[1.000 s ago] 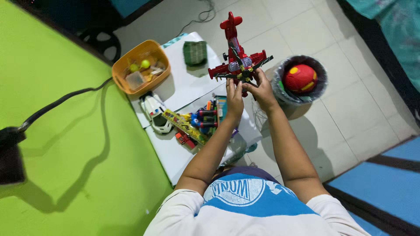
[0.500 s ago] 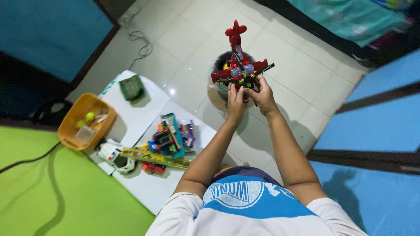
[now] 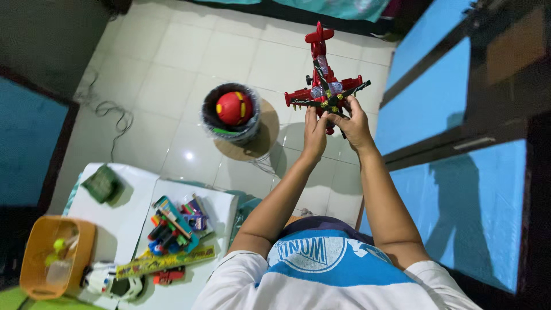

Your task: The person wipes a dark cabinet shelf with a green cloth, then picks up various toys from a nearby table and places them on the shelf one by one. The items include a toy car, a toy airplane, a toy police car, and several packaged toys.

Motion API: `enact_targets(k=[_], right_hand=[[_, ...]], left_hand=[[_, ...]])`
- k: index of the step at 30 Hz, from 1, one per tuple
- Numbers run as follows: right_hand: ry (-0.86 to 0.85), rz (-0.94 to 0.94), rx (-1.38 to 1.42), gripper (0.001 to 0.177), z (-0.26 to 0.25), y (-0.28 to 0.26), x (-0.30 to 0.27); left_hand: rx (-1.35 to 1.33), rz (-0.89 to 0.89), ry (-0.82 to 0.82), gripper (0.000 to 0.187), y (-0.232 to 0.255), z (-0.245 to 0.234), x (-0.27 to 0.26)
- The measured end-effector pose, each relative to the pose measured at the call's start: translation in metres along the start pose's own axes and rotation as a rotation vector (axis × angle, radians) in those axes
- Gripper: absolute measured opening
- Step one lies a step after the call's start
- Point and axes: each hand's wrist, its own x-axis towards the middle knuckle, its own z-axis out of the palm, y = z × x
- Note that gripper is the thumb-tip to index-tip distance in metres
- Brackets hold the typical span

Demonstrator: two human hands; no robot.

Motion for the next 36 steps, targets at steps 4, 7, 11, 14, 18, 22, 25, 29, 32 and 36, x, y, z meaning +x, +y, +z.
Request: enact_targets(k=[4, 7, 11, 14, 18, 22, 25, 29, 32, 36], right_hand=[[0.102, -0.050, -0.050, 0.062, -0.041, 0.000, -0.014], [0.205, -0.079, -0.039, 0.066, -0.065, 0.003, -0.027], [0.355, -0.084, -0.156, 0.069, -0.094, 0.005, -0.044], [0.473, -0.086, -0.185, 0.070, -0.113, 0.003, -0.059], [0.637, -0.106, -0.118, 0.070, -0.122, 0.003, -0.090], [0.803, -0.183, -0.163, 0.066, -0.132, 0.000, -0.120], [0.950, -0.214, -0.003, 0.069, -0.134, -0.006, -0.145], [1.080, -0.310, 0.049, 0.065, -0.135, -0.018, -0.184], [1.204, -0.355, 0.146, 0.067, -0.142, -0.018, -0.208], [1.378, -0.356, -0.019, 0.063, -0.169, -0.014, -0.232]], left_hand=[[0.020, 0.116, -0.119, 0.036, -0.006, 0.036, -0.006], [-0.040, 0.023, -0.230, 0.035, 0.000, 0.060, -0.009], [-0.120, -0.078, -0.372, 0.034, 0.001, 0.086, -0.011], [-0.055, -0.043, -0.472, 0.039, -0.005, 0.107, -0.015], [0.026, 0.146, -0.615, 0.039, -0.014, 0.131, -0.021], [0.031, 0.024, -0.774, 0.041, -0.015, 0.155, -0.037], [-0.004, 0.045, -0.899, 0.040, -0.009, 0.173, -0.052], [-0.072, -0.181, -1.070, 0.048, 0.013, 0.196, -0.078], [-0.036, -0.320, -1.151, 0.053, 0.018, 0.217, -0.099], [0.036, 0.090, -1.172, 0.054, -0.004, 0.257, -0.123]])
